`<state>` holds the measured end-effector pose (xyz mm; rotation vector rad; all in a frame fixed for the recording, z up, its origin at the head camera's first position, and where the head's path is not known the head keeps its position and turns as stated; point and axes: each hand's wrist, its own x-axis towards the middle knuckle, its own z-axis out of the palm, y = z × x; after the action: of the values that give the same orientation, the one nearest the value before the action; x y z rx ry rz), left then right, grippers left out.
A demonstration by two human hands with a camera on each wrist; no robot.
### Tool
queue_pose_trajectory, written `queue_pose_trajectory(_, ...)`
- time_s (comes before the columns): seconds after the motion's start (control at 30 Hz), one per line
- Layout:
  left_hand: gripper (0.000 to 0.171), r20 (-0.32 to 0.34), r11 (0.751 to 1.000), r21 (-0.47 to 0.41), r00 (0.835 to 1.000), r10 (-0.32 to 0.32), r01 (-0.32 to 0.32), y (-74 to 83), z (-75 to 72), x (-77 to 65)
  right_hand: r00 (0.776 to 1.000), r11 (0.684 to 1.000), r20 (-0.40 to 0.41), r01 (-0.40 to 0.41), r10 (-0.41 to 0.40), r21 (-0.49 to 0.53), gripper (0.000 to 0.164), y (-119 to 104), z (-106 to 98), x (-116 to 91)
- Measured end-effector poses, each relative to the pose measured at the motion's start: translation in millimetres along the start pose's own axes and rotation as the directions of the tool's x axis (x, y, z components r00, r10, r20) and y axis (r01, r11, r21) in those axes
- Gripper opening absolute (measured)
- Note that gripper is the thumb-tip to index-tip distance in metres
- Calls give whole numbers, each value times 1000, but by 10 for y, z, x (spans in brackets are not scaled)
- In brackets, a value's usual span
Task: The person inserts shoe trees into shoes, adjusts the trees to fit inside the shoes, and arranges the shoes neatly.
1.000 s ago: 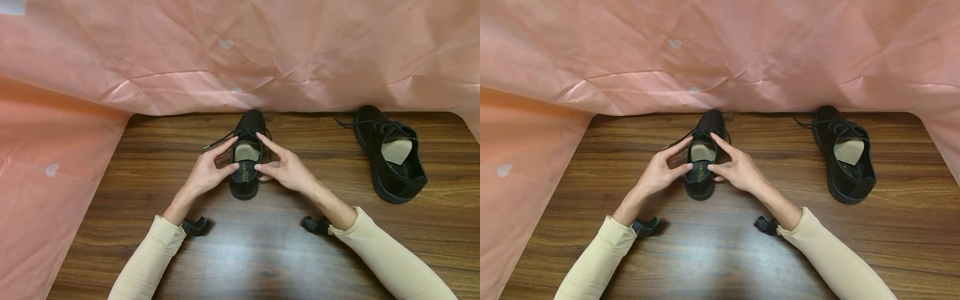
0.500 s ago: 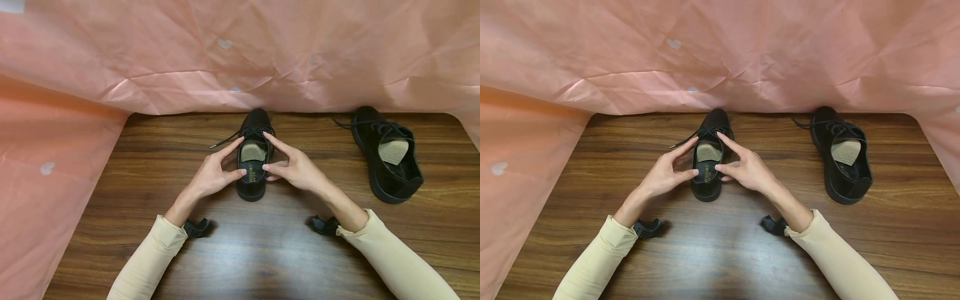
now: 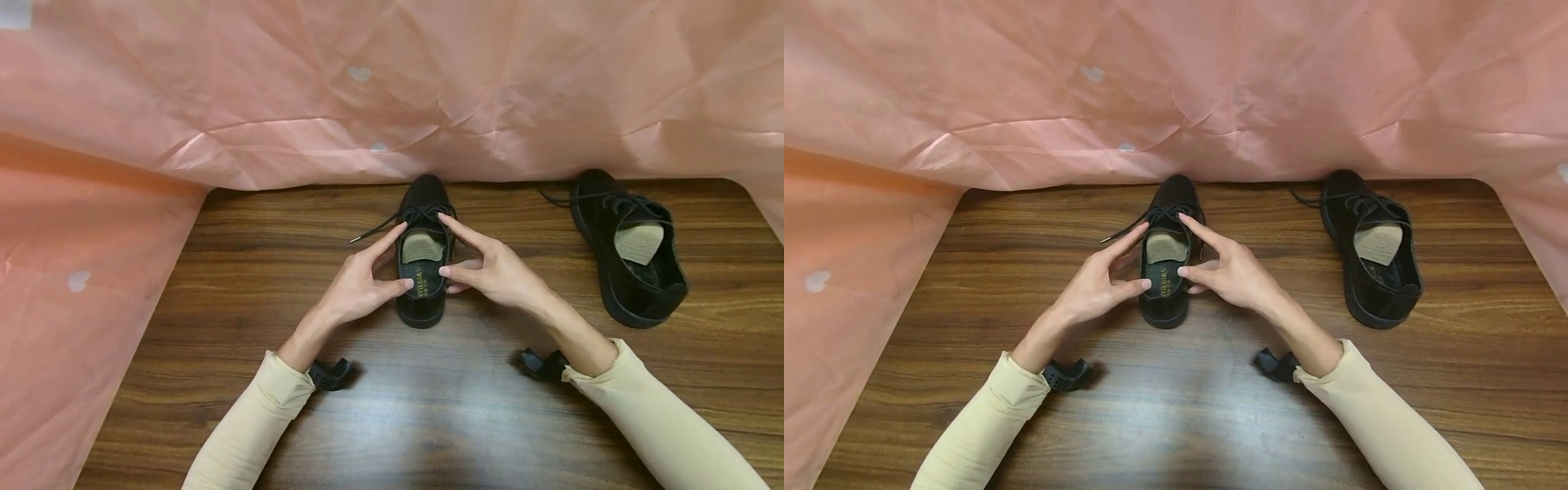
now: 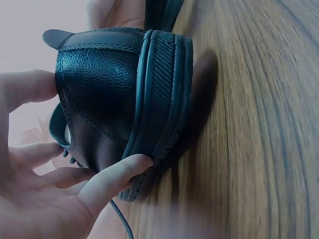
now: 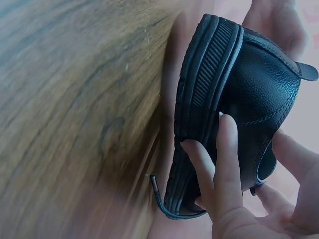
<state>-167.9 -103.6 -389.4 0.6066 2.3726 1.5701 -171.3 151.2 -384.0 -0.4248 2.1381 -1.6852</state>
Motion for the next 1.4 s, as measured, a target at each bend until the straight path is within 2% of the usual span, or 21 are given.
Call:
queue_pose_trajectory(0.17,86,9,999,35,1000,18,-18,42,74,41,1000,1000,-13,-11,11,-12,81,-4,-75,-69)
queue_pose_trajectory(0.4,89,35,998,61,999,0,-2,76,165,69,1000,999,-10,-14,14,-45,80,13,-147,-133)
queue_pose_trajectory(0.8,92,41,985,174,999,6,-13,143,298,133,1000,999,-19,-19,18,-48,80,39,-285,-257)
queue_pose_trajectory(1.07,97,87,982,181,996,31,-47,202,412,203,999,998,-39,-16,13,-69,79,38,-394,-377)
queue_pose_trajectory(1.4,104,122,987,157,992,26,-45,239,507,278,999,994,-46,-20,15,-109,80,22,-507,-468)
